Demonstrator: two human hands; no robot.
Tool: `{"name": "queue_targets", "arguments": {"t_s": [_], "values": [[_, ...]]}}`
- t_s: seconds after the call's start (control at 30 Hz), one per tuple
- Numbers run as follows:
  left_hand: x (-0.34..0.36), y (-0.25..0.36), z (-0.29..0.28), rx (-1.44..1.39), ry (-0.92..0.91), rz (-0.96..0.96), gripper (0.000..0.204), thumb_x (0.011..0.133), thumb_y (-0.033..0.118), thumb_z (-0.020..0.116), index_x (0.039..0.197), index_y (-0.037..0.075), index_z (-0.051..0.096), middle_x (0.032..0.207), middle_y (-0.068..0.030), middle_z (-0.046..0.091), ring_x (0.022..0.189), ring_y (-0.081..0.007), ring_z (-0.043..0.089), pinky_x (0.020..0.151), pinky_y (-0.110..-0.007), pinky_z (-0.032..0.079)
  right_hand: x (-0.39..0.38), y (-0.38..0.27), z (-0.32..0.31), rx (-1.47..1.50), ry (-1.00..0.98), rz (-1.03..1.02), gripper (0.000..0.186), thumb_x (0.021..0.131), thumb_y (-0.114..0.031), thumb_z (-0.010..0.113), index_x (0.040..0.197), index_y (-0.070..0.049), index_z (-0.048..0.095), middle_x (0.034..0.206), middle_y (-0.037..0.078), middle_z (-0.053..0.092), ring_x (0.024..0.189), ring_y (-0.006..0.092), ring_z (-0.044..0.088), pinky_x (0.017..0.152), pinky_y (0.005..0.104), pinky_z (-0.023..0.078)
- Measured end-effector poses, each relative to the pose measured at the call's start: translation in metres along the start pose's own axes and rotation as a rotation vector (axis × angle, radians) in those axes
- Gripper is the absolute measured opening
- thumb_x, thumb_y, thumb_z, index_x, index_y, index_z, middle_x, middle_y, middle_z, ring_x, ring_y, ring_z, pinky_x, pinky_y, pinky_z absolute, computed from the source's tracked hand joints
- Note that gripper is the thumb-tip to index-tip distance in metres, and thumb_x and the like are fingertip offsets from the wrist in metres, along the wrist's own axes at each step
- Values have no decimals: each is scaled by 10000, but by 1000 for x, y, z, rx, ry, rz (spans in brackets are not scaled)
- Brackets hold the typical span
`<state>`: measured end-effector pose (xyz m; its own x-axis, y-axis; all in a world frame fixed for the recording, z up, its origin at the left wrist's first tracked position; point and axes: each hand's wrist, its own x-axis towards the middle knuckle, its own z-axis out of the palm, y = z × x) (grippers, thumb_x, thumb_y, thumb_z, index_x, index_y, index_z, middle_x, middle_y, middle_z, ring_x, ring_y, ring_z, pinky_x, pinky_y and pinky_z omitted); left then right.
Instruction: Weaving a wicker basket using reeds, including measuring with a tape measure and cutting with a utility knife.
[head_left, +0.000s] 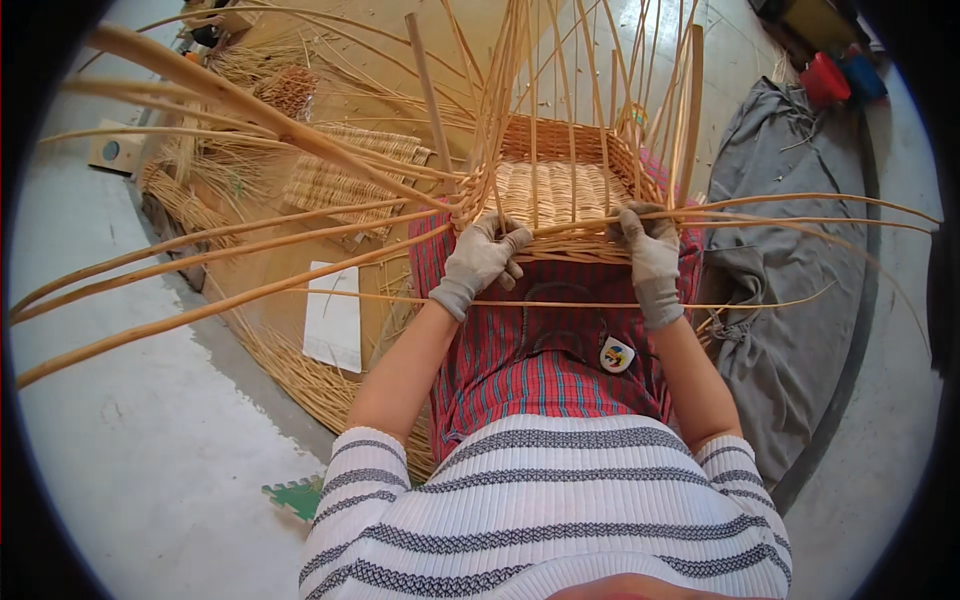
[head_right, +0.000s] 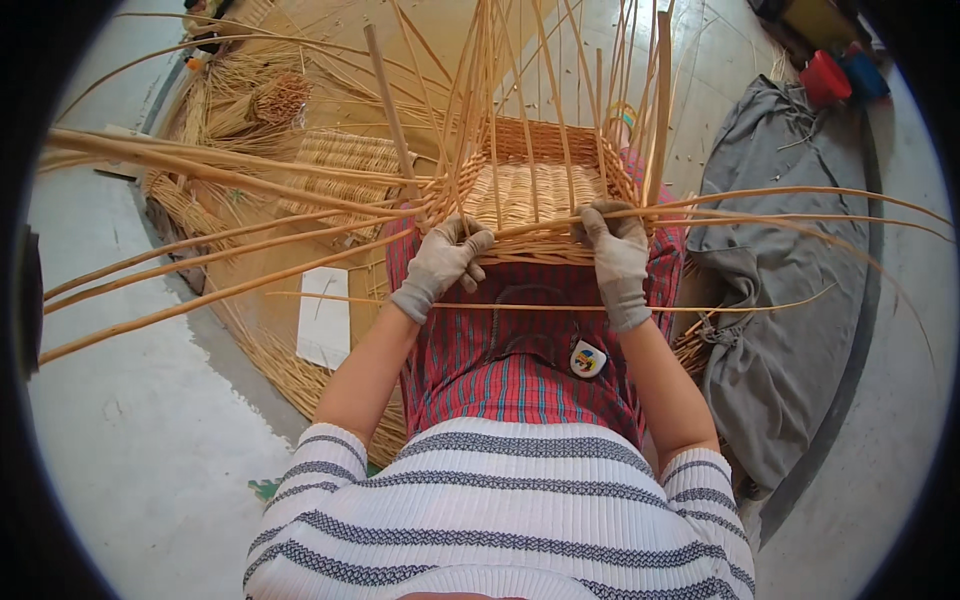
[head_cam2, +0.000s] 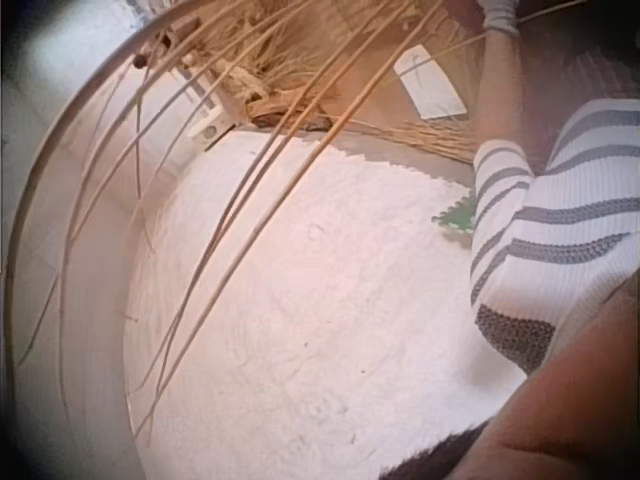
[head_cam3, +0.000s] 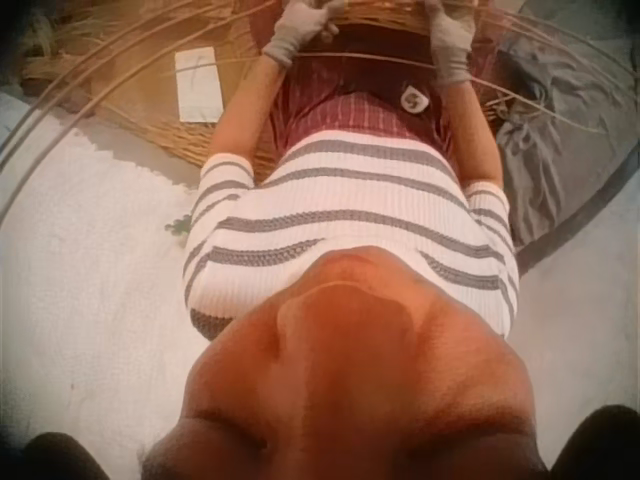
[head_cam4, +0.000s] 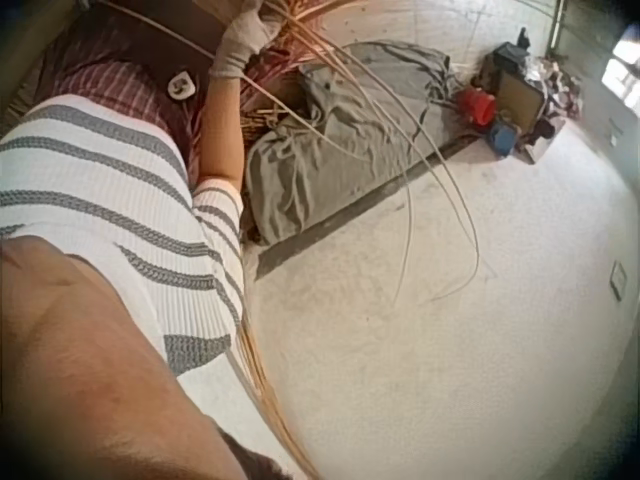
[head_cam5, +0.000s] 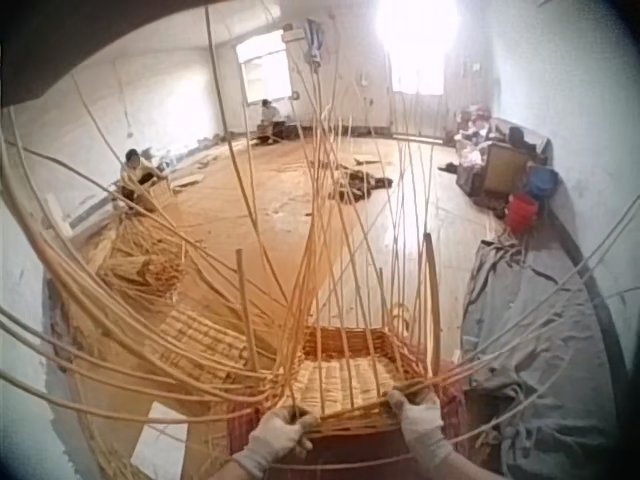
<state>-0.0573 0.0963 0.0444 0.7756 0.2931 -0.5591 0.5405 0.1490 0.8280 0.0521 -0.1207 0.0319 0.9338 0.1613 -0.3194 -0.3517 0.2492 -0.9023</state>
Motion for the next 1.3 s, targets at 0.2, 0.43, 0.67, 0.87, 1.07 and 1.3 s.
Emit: {"name": "queue_targets", "arguments": {"t_s": [0.2, 0.43, 0.67, 0.87, 1.07, 1.3], "values": [[-3, 3, 16, 41, 213, 18, 327, 974, 326, 628, 1002, 0, 628, 675, -86, 636, 424, -147, 585, 363, -302, 483, 63, -29, 113, -659, -336, -777, 386, 928, -11, 648, 1296, -49, 538, 1050, 115, 687, 985, 223, 672, 894, 300, 550], [4, 4, 14, 290, 296, -33, 476, 1019, 445, 463, 968, 10, 652, 579, -124, 637, 431, -221, 624, 415, -352, 496, 104, 20, 231, -492, 88, -222, 380, 1000, -193, 563, 1377, -155, 546, 1048, 127, 675, 870, 216, 597, 792, 376, 487], [10, -12, 14, 26, 194, 26, 274, 966, 269, 651, 940, -2, 620, 645, -108, 653, 480, -190, 636, 389, -338, 517, 27, 12, 63, -5, -222, -740, 201, 1034, -218, 493, 1139, -48, 515, 928, 43, 550, 821, 160, 538, 759, 318, 477], [11, -4, 20, -164, 168, 20, 455, 871, 341, 772, 1015, -52, 594, 804, -150, 681, 584, -197, 676, 458, -317, 581, -12, 32, 21, 357, -126, -477, 310, 1057, -381, 468, 952, -90, 498, 652, 33, 402, 509, 132, 404, 525, 336, 463], [-1, 8, 25, -91, 256, -13, 417, 926, 322, 708, 1040, -56, 575, 800, -151, 664, 580, -196, 667, 441, -327, 568, -44, -10, 41, 416, -295, -395, 233, 1039, -317, 527, 1012, -85, 541, 685, 28, 525, 576, 161, 517, 620, 364, 536], [-6, 35, 58, -43, 238, 549, 328, 1016, 250, 561, 1195, -25, 550, 886, -102, 667, 622, -194, 692, 531, -305, 585, 8, 13, -64, 272, 28, -431, 297, 938, 15, 638, 1128, -152, 481, 929, 75, 685, 829, 172, 679, 711, 310, 571]]}}
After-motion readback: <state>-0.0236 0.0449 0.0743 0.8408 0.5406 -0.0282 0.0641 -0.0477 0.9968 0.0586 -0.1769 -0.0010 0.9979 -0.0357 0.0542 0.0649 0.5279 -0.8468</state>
